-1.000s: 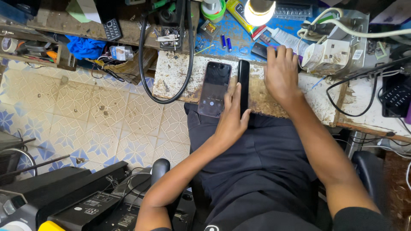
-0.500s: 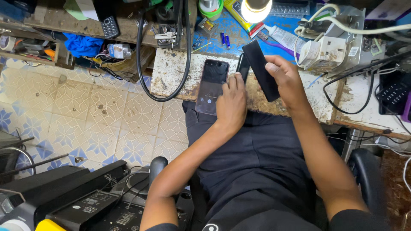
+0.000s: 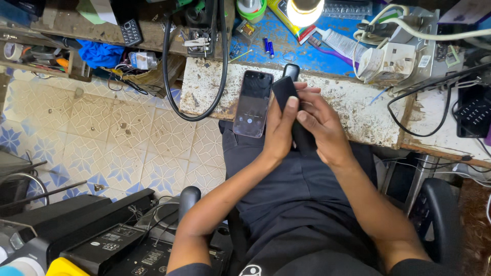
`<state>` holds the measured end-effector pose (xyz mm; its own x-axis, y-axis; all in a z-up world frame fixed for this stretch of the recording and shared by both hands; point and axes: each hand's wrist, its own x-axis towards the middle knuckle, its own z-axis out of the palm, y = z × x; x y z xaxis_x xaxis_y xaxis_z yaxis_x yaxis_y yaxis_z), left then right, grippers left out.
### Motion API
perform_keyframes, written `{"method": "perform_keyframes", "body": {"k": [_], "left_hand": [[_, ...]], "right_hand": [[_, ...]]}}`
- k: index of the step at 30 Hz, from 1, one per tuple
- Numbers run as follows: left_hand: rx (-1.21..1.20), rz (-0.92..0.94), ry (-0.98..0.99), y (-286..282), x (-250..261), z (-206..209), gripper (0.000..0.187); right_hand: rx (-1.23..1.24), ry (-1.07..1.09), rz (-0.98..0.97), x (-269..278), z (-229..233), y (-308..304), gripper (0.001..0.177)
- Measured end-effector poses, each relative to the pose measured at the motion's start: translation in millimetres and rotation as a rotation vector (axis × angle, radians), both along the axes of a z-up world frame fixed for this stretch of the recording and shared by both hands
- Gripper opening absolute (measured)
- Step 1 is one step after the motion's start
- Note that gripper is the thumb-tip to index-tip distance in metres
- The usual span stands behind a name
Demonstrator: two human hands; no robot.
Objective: The person disassembles a black remote control, removes the battery cover, and takes out the batteries. They then reassemble the remote by inserting the batteries back and closing the cover.
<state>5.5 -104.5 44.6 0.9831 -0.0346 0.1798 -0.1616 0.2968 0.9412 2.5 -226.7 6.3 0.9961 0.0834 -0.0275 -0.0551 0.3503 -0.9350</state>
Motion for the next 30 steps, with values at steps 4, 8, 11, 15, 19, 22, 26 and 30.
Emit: {"method": "perform_keyframes", "body": {"k": [4, 8, 11, 15, 19, 22, 26, 30], "left_hand": [[-0.063, 0.053, -0.043, 6, 2, 4, 0.047], [-0.175, 0.077, -0.007, 3, -4, -1, 0.043], [-0.254, 0.102, 0.003, 0, -6, -7, 0.045], [-0.311, 0.104, 0.024, 1, -2, -6, 0.046], [-0.308, 0.112, 0.067, 6, 2, -9, 0.041], [-0.206, 0.171, -0.024, 8, 8, -12, 0.036], [-0.235, 0.255, -0.063, 8, 13, -14, 0.032], [-0.446, 0.300, 0.030, 14, 17, -12, 0.032]], "right_hand": [[0.202, 0.049, 0.084, -17, 1, 22, 0.033], [0.106, -0.002, 0.113, -21, -28, 21, 0.021], [0.104, -0.021, 0.099, -24, -30, 22, 0.019], [0.122, -0.019, 0.101, -24, -20, 25, 0.017], [0.096, -0.008, 0.146, -24, 9, 21, 0.024], [-0.227, -0.038, 0.136, -23, 10, 15, 0.035], [-0.670, -0.311, 0.061, -23, 47, 24, 0.051], [-0.718, -0.462, -0.032, -20, 35, 19, 0.053]]}}
